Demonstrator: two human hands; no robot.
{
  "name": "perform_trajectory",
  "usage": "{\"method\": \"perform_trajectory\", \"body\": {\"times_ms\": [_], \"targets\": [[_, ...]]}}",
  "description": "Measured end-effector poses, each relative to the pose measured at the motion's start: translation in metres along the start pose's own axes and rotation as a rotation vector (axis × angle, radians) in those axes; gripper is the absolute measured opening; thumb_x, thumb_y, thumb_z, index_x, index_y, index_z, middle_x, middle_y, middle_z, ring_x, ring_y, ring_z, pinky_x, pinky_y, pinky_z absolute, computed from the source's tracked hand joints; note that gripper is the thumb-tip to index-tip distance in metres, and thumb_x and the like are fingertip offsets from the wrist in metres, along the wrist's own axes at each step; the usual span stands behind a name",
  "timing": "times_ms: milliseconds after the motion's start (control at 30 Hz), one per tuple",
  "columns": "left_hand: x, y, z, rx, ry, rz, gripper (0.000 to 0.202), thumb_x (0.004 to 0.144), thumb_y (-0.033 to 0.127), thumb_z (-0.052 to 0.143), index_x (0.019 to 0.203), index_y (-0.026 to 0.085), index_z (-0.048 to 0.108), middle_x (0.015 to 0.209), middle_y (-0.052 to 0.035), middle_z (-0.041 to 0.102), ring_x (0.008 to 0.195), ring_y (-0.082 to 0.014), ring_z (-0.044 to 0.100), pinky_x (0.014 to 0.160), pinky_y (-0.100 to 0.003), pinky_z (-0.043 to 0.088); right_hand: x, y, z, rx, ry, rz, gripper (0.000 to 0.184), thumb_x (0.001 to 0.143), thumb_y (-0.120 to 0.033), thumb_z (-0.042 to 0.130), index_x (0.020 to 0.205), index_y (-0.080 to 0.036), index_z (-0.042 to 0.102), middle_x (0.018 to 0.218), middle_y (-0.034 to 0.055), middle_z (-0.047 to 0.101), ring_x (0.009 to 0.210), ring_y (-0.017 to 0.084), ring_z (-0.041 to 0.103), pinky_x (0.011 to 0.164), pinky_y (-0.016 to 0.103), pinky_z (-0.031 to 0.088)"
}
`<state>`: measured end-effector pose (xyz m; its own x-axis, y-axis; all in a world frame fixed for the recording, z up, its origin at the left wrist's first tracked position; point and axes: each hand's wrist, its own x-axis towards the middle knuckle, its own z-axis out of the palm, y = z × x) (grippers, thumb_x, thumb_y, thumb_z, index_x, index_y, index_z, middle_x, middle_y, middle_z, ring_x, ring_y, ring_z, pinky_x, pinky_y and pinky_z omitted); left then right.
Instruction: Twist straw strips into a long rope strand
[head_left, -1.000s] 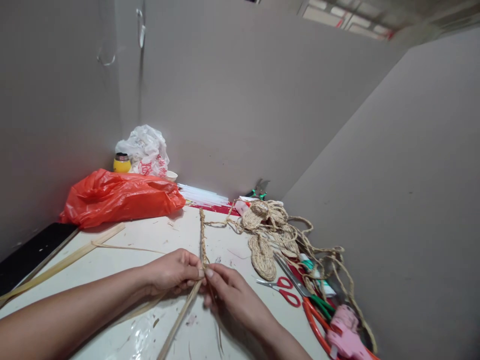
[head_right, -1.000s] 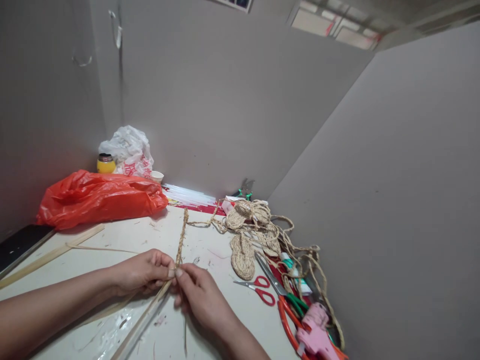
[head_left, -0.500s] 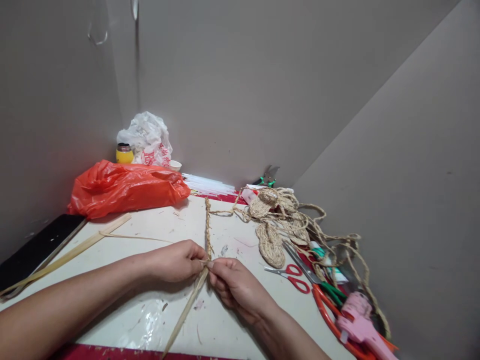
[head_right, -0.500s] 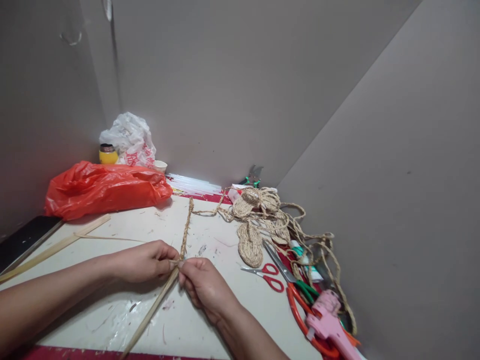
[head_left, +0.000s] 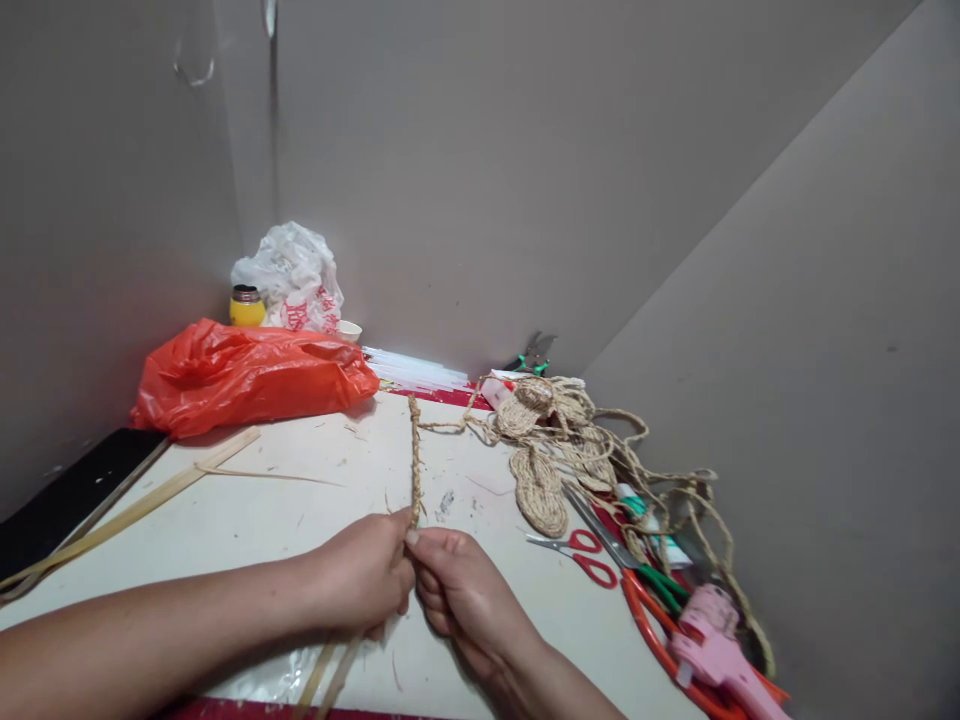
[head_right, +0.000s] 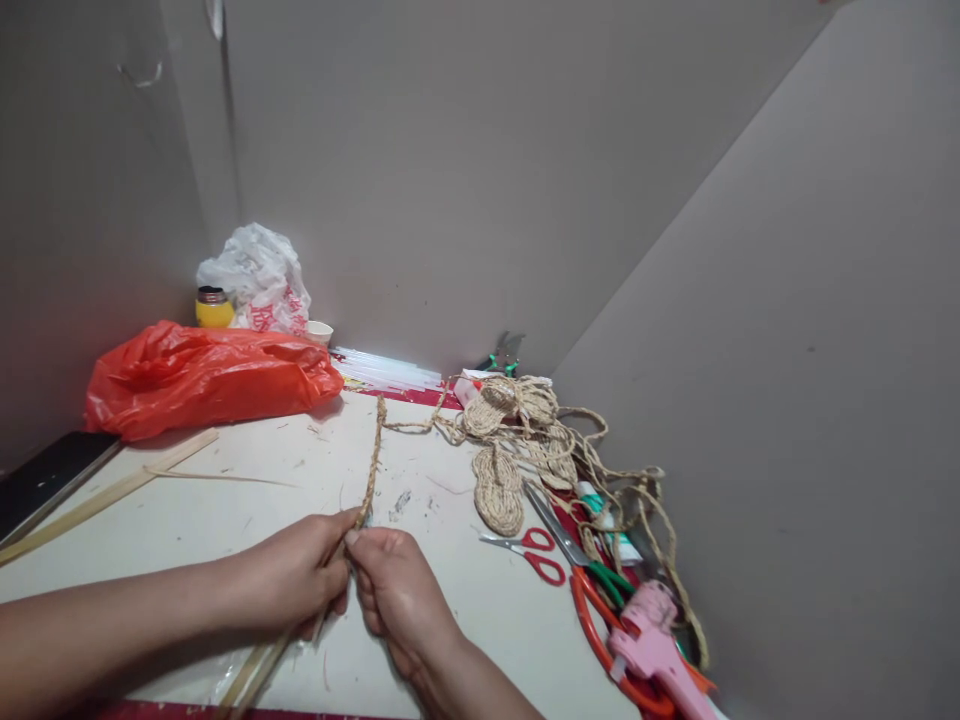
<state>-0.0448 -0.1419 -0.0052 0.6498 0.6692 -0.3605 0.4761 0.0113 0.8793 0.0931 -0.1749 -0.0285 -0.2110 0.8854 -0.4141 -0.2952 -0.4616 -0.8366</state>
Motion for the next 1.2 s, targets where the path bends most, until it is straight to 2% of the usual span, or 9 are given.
{"method": "perform_trajectory", "body": {"times_ms": [67, 133, 233, 367, 533, 667, 767, 967, 1200], "targets": [[-0.003, 0.004, -0.001, 0.041, 0.037, 0.053, 0.037, 0.071, 0.019, 0.048, 0.107, 0.016, 0.048, 0.068, -0.0020, 0.062, 0.044, -0.0115, 0.053, 0.044, -0.021, 0.040, 0.000, 0.001, 0.000, 0.005, 0.034, -0.015, 0.043, 0.069, -0.042, 0.068, 0.050, -0.019, 0.037, 0.036, -0.0106, 0.031, 0.029, 0.001, 0.015, 0.031, 0.019, 0.006], [-0.005, 0.007, -0.007, 0.055, -0.014, 0.018, 0.036, 0.071, 0.022, 0.048, 0.106, 0.015, 0.052, 0.059, 0.0007, 0.058, 0.043, -0.0119, 0.051, 0.044, -0.022, 0.038, 0.000, 0.000, 0.000, 0.012, 0.046, -0.018, 0.040, 0.068, -0.041, 0.069, 0.052, -0.019, 0.039, 0.037, -0.0113, 0.030, 0.029, 0.001, 0.014, 0.031, 0.019, 0.007], [0.000, 0.010, -0.026, 0.073, -0.073, -0.042, 0.028, 0.075, 0.030, 0.045, 0.090, 0.013, 0.061, 0.047, 0.0030, 0.050, 0.040, -0.0113, 0.045, 0.044, -0.022, 0.034, 0.001, -0.004, -0.002, 0.035, 0.018, -0.014, 0.036, 0.070, -0.039, 0.068, 0.057, -0.018, 0.042, 0.038, -0.0122, 0.028, 0.031, 0.001, 0.012, 0.032, 0.018, 0.006], [0.016, 0.004, -0.040, -0.016, 0.176, 0.170, 0.020, 0.072, 0.028, 0.049, 0.070, 0.013, 0.063, 0.062, -0.0002, 0.058, 0.056, -0.0098, 0.048, 0.056, -0.021, 0.036, 0.001, -0.008, -0.007, 0.035, -0.050, 0.003, 0.026, 0.074, -0.036, 0.065, 0.067, -0.015, 0.052, 0.039, -0.0131, 0.025, 0.033, 0.001, 0.009, 0.033, 0.018, 0.004], [0.021, -0.003, -0.022, -0.393, -0.086, 0.060, 0.026, 0.077, 0.038, 0.043, 0.064, 0.016, 0.051, 0.047, 0.0036, 0.045, 0.041, -0.0082, 0.037, 0.043, -0.021, 0.028, -0.001, -0.014, -0.010, -0.002, -0.111, 0.021, 0.029, 0.075, -0.039, 0.065, 0.068, -0.013, 0.055, 0.039, -0.0127, 0.026, 0.034, 0.001, 0.009, 0.033, 0.018, 0.004], [0.020, -0.003, -0.019, -0.358, -0.064, 0.063, 0.030, 0.077, 0.034, 0.042, 0.052, 0.017, 0.044, 0.040, 0.0063, 0.032, 0.036, -0.0053, 0.022, 0.038, -0.022, 0.015, -0.002, -0.022, -0.011, -0.064, -0.135, 0.052, 0.029, 0.071, -0.040, 0.068, 0.067, -0.013, 0.057, 0.039, -0.0125, 0.027, 0.034, 0.002, 0.010, 0.033, 0.018, 0.005], [0.021, -0.003, -0.024, -0.388, -0.068, 0.071, 0.024, 0.073, 0.029, 0.047, 0.054, 0.015, 0.051, 0.042, 0.0060, 0.035, 0.035, -0.0043, 0.022, 0.036, -0.023, 0.012, -0.002, -0.025, -0.013, -0.136, -0.147, 0.049, 0.029, 0.072, -0.040, 0.067, 0.069, -0.012, 0.061, 0.038, -0.0118, 0.028, 0.033, 0.003, 0.012, 0.032, 0.019, 0.006], [0.023, -0.003, -0.022, -0.544, 0.006, -0.015, 0.016, 0.062, 0.027, 0.063, 0.066, 0.012, 0.060, 0.052, -0.0009, 0.059, 0.032, -0.0032, 0.030, 0.034, -0.022, 0.010, 0.000, -0.025, -0.022, -0.274, -0.179, -0.025, 0.031, 0.078, -0.042, 0.062, 0.070, -0.012, 0.063, 0.037, -0.0102, 0.031, 0.031, 0.004, 0.015, 0.032, 0.022, 0.007], [0.027, -0.007, -0.018, -0.559, 0.057, -0.023, 0.015, 0.060, 0.026, 0.064, 0.064, 0.012, 0.061, 0.052, -0.0012, 0.060, 0.030, -0.0028, 0.028, 0.032, -0.020, 0.012, -0.006, -0.038, -0.026, -0.531, -0.174, -0.038, 0.036, 0.080, -0.046, 0.059, 0.073, -0.011, 0.065, 0.042, -0.0096, 0.030, 0.037, 0.004, 0.019, 0.037, 0.022, 0.010]]}}
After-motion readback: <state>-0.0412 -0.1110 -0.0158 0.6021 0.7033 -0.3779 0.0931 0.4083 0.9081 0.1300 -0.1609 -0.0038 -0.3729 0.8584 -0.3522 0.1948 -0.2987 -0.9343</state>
